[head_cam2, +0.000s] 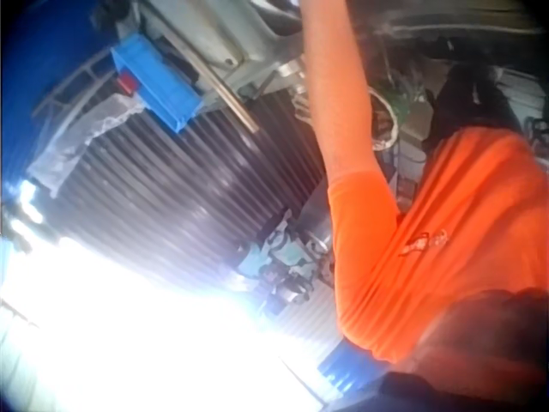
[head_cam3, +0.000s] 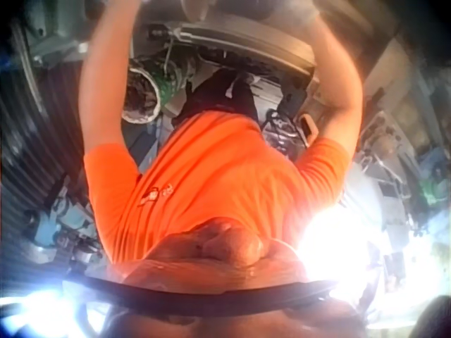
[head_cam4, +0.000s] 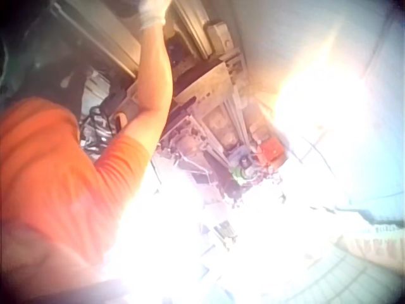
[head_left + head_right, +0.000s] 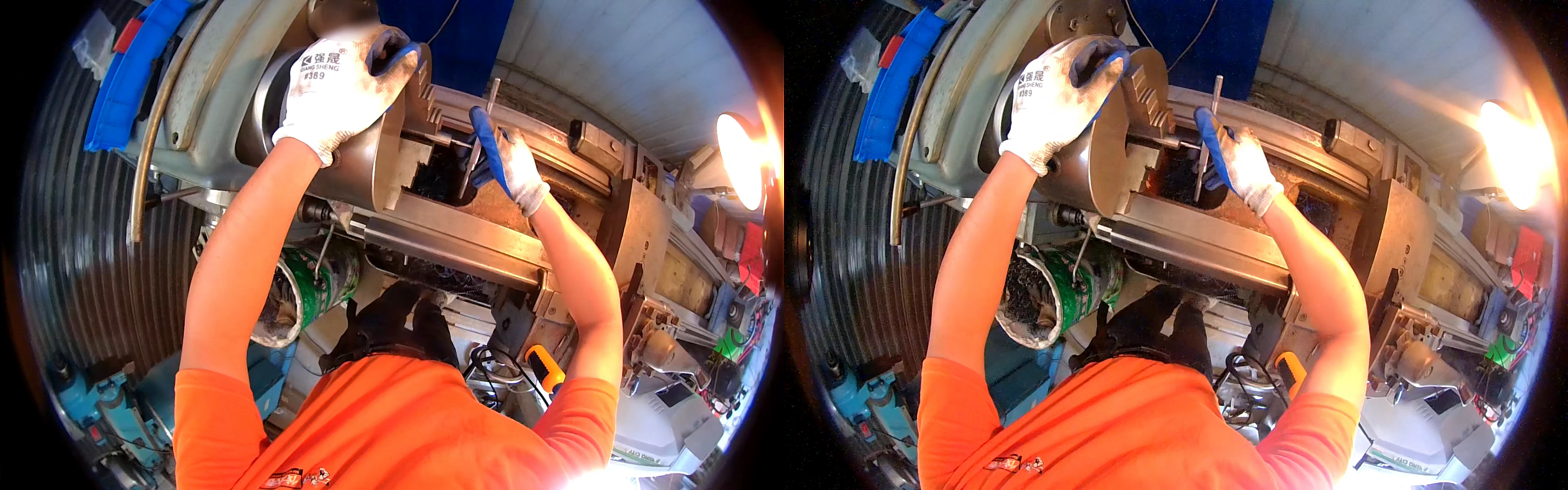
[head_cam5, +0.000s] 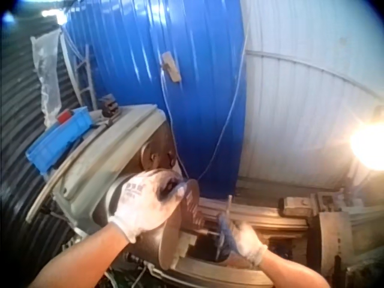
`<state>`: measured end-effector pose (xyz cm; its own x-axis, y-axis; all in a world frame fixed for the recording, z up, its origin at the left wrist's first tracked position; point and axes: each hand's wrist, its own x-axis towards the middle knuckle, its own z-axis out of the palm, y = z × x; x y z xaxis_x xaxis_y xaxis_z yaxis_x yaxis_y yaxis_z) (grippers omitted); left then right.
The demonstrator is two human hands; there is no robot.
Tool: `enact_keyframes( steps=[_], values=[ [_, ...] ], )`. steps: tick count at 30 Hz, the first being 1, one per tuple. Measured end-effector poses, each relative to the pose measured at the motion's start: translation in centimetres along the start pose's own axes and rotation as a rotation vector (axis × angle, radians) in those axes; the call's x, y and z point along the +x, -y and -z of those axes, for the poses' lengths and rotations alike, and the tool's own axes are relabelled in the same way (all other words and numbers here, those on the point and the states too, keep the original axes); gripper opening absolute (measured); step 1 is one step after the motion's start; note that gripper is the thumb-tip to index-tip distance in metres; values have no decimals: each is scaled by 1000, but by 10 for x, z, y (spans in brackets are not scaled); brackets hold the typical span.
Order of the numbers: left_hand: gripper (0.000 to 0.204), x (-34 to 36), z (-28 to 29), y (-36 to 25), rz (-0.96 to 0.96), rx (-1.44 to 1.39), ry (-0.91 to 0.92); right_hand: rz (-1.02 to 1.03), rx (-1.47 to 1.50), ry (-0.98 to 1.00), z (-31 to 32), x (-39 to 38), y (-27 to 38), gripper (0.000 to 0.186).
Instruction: The person operates a metalworking lathe, using a caliper to measure a cylindrical metal workpiece held in the chuck. They repeatedly adjust the tool post and take measurements, occasionally wiping the workpiece and removing metal shavings from the chuck area.
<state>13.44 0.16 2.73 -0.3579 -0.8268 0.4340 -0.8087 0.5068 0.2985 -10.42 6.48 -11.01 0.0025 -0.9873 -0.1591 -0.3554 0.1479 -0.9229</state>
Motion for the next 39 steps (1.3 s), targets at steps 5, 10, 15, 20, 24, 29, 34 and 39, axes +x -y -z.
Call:
enact_keyframes(
  steps=[5,10,15,20,24,29,34,39],
  values=[
    [40,1,-1,1,-25,-6,-21,-83,381,479,32,3,-1,41],
    [37,0,0,-3,-4,-26,5,244,-365,307,20,0,7,26],
    [35,-2,1,-1,1,-30,15,1079,-1023,-202,11,0,-6,37],
    [38,-2,1,1,-23,3,-1,995,-841,-131,16,-8,0,36],
    [38,-1,1,-2,-17,-1,8,618,-472,25,12,-9,-12,39],
    [39,-2,1,-1,-49,19,-30,-143,358,122,-3,-21,-3,51],
    [40,-1,-1,1,-17,-34,5,-128,262,62,-7,-16,-20,44],
    [38,-1,1,-3,-13,-5,0,86,135,-22,-7,-20,-31,40]
  ],
)
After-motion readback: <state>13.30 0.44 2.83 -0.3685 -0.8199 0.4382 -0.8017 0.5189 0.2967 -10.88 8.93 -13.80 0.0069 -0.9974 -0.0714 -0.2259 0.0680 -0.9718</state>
